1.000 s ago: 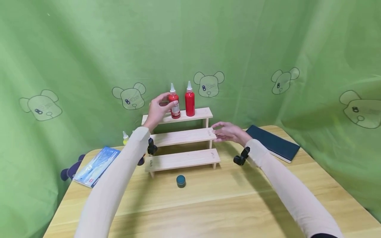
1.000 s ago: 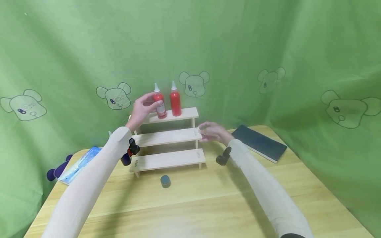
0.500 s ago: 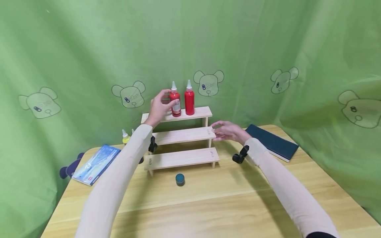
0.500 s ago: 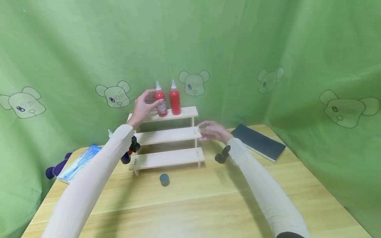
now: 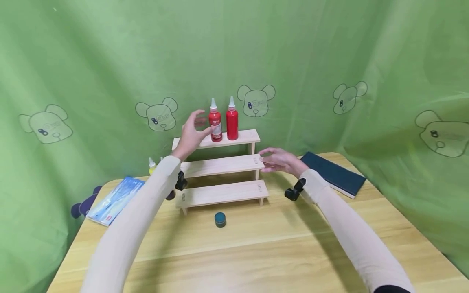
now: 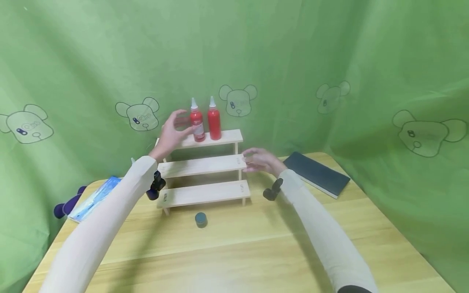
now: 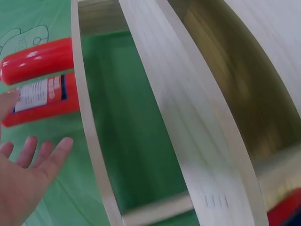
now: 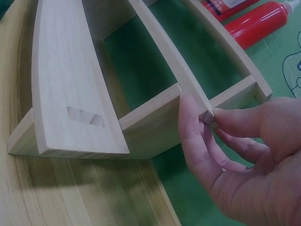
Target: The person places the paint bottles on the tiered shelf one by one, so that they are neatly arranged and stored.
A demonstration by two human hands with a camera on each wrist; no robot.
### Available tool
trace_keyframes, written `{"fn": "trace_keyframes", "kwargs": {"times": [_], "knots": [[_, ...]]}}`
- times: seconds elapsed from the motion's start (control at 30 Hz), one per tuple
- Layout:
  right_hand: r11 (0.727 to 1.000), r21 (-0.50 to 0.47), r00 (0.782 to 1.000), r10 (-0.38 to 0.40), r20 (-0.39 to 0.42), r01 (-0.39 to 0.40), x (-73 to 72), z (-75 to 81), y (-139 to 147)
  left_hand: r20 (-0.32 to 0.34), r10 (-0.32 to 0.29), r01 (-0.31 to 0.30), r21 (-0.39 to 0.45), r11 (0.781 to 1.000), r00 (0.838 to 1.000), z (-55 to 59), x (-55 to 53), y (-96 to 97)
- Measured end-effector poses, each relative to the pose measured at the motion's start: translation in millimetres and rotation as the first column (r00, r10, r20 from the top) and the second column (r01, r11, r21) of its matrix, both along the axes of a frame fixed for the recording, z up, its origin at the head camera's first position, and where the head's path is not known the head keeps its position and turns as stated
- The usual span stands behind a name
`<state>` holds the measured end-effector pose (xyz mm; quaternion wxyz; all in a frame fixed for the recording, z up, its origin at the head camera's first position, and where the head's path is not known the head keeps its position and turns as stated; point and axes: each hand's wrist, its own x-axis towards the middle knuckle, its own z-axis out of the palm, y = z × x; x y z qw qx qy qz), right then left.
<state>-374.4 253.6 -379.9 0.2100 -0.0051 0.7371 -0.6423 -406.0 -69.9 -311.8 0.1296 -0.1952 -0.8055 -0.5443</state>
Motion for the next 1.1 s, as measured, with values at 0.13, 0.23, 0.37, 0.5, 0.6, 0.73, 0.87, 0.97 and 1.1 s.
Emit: {"fn": "trace_keyframes", "kwargs": {"times": [0.13, 0.23, 0.37, 0.5, 0.6, 0.73, 0.87, 0.97, 1.1], "knots": [[1.0, 0.0, 1.0, -0.001, 0.006, 0.001, -1.3, -2.6, -1, 0.008, 0.028, -0.028, -0.004, 1.0, 1.0, 1.1, 5.0, -16.4], [1.0, -0.004, 1.0, 0.002, 0.011, -0.002, -1.5, -3.3, 0, 0.002, 0.035, -0.035, -0.005, 0.999, 0.999, 2.6, 8.1, -26.4], [1.0, -0.017, 1.0, 0.011, 0.013, -0.011, -1.1, -3.0, 2, -0.006, 0.014, -0.014, -0.023, 1.0, 1.0, 5.5, 13.5, -36.0], [1.0, -0.019, 1.0, 0.011, 0.01, -0.01, -2.1, -3.5, 3, -0.033, -0.004, 0.003, -0.046, 0.999, 0.999, 7.4, 21.9, -47.7], [1.0, -0.022, 1.0, 0.017, 0.017, -0.017, -4.5, -5.2, 3, -0.07, -0.003, -0.001, -0.066, 0.998, 0.998, 5.3, 31.4, -63.0], [0.999, -0.015, 0.999, 0.034, 0.015, -0.034, -4.4, -5.8, 1, -0.089, 0.02, -0.029, -0.101, 0.994, 0.996, -1.3, 43.9, -86.7], [0.999, -0.008, 0.999, 0.04, 0.008, -0.04, -2.4, -2.9, 2, -0.085, 0.057, -0.066, -0.108, 0.992, 0.995, -7.8, 51.9, -108.0], [0.999, -0.011, 0.999, 0.042, 0.01, -0.042, -3.2, -1.9, 4, -0.078, 0.087, -0.095, -0.102, 0.99, 0.993, -15.2, 57.2, -123.4], [0.999, -0.014, 0.999, 0.039, 0.011, -0.039, -4.9, -2.6, 4, -0.059, 0.104, -0.11, -0.11, 0.988, 0.993, -25.3, 64.4, -139.9]]}}
